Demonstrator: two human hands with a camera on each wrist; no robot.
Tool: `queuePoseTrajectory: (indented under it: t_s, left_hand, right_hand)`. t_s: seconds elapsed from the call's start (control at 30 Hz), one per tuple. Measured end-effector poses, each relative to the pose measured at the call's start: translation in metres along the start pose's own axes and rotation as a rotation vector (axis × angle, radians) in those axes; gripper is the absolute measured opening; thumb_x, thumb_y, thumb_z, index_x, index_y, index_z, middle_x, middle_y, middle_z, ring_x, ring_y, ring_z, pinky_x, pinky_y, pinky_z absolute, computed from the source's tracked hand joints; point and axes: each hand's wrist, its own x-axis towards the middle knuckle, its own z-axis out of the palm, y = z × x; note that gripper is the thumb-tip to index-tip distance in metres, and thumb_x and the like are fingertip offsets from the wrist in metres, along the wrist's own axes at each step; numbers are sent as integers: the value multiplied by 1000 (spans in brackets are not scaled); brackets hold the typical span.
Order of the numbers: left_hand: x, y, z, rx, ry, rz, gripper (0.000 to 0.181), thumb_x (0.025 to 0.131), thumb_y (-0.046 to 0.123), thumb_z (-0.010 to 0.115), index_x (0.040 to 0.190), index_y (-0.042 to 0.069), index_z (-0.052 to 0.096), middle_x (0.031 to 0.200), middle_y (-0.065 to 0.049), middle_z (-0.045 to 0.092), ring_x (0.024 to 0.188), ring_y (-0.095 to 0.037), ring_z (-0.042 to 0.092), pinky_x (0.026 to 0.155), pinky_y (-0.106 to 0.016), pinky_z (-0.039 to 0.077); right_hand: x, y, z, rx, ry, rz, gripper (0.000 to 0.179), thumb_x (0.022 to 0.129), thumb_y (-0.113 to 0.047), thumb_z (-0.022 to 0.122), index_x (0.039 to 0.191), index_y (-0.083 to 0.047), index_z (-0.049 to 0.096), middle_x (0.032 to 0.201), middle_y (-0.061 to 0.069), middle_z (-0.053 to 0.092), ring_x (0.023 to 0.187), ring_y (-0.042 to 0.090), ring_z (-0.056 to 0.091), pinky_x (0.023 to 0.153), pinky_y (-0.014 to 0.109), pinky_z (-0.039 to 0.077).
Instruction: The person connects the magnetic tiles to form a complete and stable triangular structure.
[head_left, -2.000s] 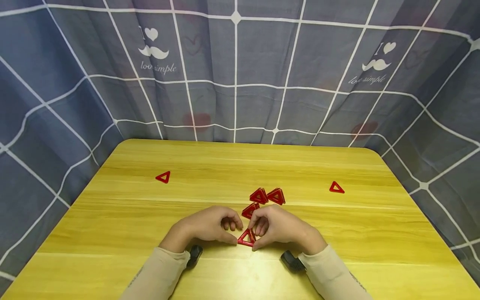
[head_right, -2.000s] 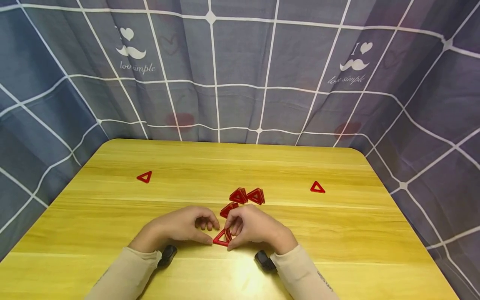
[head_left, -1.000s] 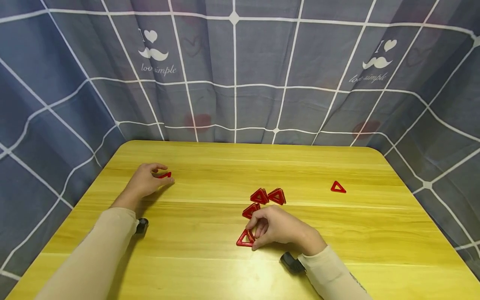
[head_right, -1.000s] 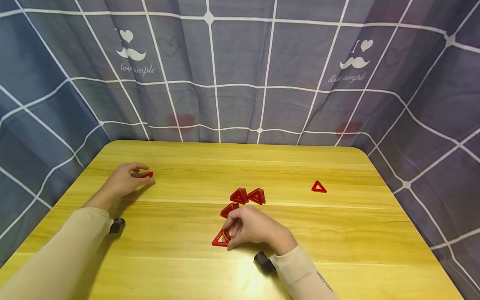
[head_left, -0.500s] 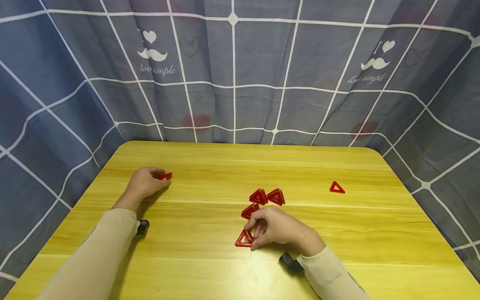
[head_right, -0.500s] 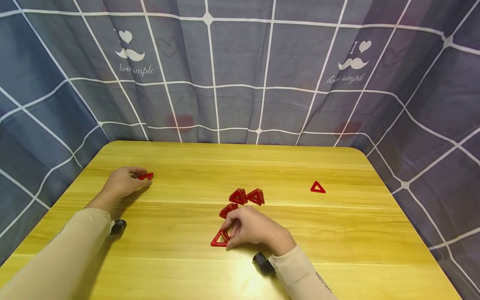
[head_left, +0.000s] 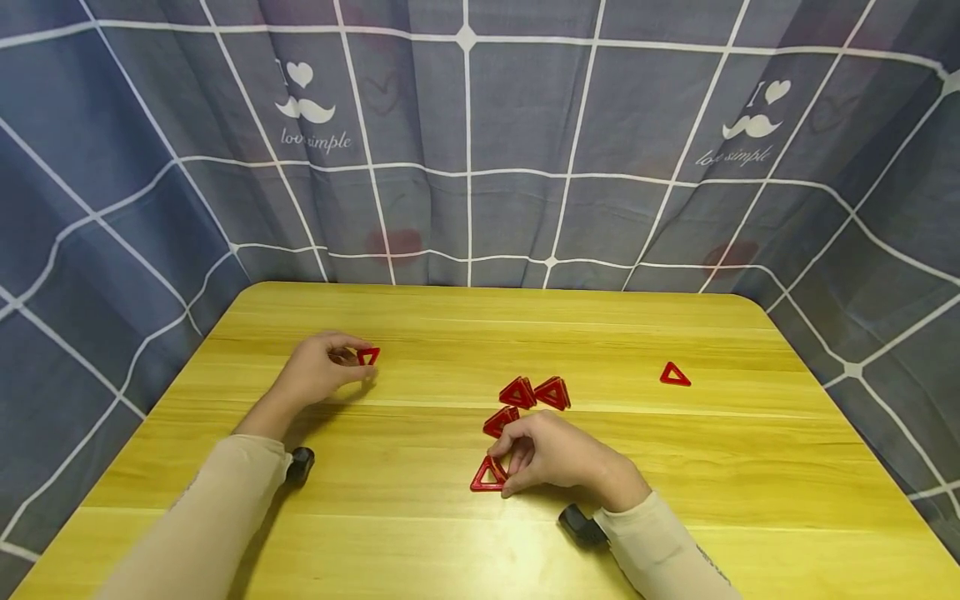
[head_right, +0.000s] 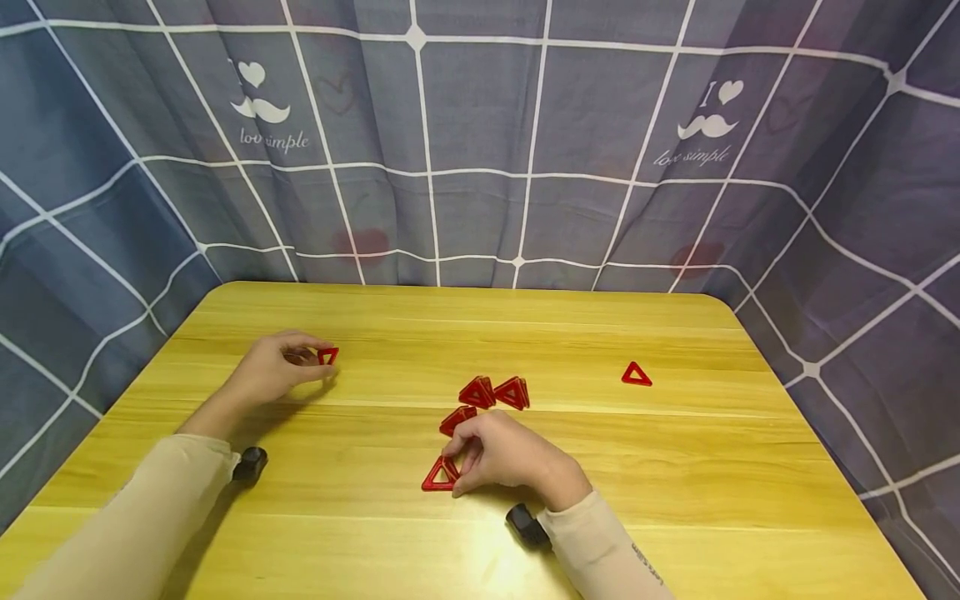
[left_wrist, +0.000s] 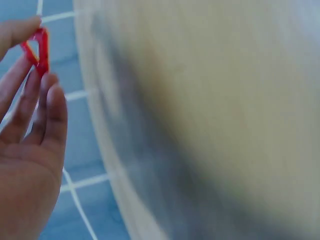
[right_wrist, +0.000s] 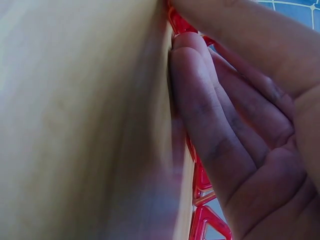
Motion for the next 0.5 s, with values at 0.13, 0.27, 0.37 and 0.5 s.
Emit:
queuePoseTrajectory:
  t_s: [0.13, 0.27, 0.37, 0.5]
  left_hand:
    - [-5, 21, 12, -58, -75, 65, 36, 82, 17, 86, 115, 9, 75, 103, -8, 69, 87, -23, 63, 75, -37, 52]
    - [-14, 43, 27, -107, -189, 99, 36, 81, 14, 86, 115, 7, 75, 100, -5, 70, 87, -20, 65, 75, -36, 53]
    - [-22, 57, 39, -119, -268, 129, 36, 81, 13, 86, 114, 6, 76, 97, -1, 71, 87, -17, 66, 78, -36, 54]
    - [-33, 72, 55, -139, -354, 178, 34, 80, 12, 87, 111, 5, 76, 96, 0, 71, 86, -15, 67, 77, -32, 55]
  right_hand:
    - [0, 0, 0, 2, 2, 0, 33, 72, -7, 91, 101, -9, 75, 81, -3, 71, 70, 13, 68, 65, 29, 57]
    - [0, -1, 0, 7, 2, 10, 33, 73, -6, 91, 101, -9, 76, 82, -3, 72, 71, 13, 69, 66, 28, 57]
    - [0, -2, 0, 7, 1, 16, 33, 73, -5, 91, 102, -7, 76, 81, -3, 72, 70, 13, 69, 66, 28, 57]
    - [-1, -2, 0, 2, 1, 14, 33, 73, -5, 91, 103, -6, 77, 81, -3, 72, 70, 12, 69, 65, 28, 57]
